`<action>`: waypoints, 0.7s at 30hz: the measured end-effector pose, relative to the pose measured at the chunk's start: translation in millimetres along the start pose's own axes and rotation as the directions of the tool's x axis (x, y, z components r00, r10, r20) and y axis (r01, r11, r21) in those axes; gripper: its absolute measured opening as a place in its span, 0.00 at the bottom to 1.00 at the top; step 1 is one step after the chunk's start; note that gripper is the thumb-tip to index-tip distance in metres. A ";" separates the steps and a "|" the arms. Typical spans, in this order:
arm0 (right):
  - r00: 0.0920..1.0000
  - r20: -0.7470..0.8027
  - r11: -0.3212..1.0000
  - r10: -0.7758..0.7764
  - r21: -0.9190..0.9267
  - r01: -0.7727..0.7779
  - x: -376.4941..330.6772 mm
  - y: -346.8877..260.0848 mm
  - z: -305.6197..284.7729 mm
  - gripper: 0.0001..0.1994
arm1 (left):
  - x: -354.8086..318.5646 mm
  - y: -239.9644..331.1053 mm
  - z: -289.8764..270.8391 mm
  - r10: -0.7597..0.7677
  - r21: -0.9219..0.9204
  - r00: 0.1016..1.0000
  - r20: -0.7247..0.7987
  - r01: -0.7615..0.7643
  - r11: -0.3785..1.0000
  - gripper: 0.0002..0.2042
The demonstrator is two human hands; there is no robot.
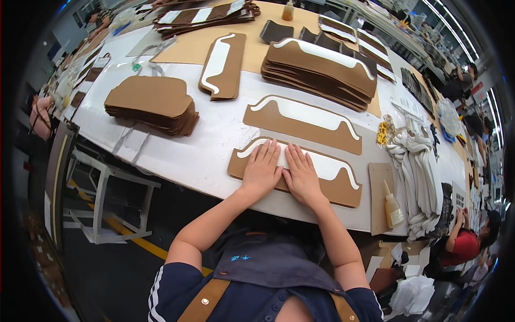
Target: Applying glue and attaching white material components to brown leather pieces at a workshop table.
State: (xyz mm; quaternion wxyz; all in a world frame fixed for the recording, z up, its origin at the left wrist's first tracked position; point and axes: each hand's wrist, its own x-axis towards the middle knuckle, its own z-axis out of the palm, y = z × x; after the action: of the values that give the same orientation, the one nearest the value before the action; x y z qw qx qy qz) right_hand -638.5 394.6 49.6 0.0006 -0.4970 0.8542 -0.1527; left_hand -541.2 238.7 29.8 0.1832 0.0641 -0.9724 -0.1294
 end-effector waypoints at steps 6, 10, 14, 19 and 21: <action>0.983 -0.035 0.983 0.182 -0.004 -0.183 -41.0 24.9 -21.8 0.38 | -2.2 0.8 -4.0 -0.026 0.028 0.999 0.036 0.025 0.999 0.34; 0.943 -0.131 0.949 0.307 -0.031 -0.313 -61.4 43.3 -21.9 0.39 | 1.5 1.8 -9.0 -0.034 0.060 0.995 0.091 0.029 0.998 0.34; 0.909 -0.219 0.930 0.356 -0.016 -0.368 -67.5 44.6 -21.1 0.38 | -3.6 -1.6 -9.8 -0.049 0.036 0.995 0.083 0.046 0.998 0.36; 0.879 -0.262 0.912 0.398 0.005 -0.411 -83.0 51.2 -25.7 0.36 | -23.5 -14.8 -28.7 -0.086 -0.115 0.993 0.078 0.095 0.989 0.37; 0.870 -0.273 0.906 0.411 0.018 -0.422 -94.8 55.8 -27.8 0.35 | -35.2 -23.6 -38.7 -0.032 -0.100 0.996 0.087 0.040 0.994 0.36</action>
State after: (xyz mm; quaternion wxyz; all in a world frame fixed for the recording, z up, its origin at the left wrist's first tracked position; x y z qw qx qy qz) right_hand -642.2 508.0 47.2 -0.0937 -0.2755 0.9362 -0.1972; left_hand -492.4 213.3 46.2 0.1424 0.0667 -0.9701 -0.1847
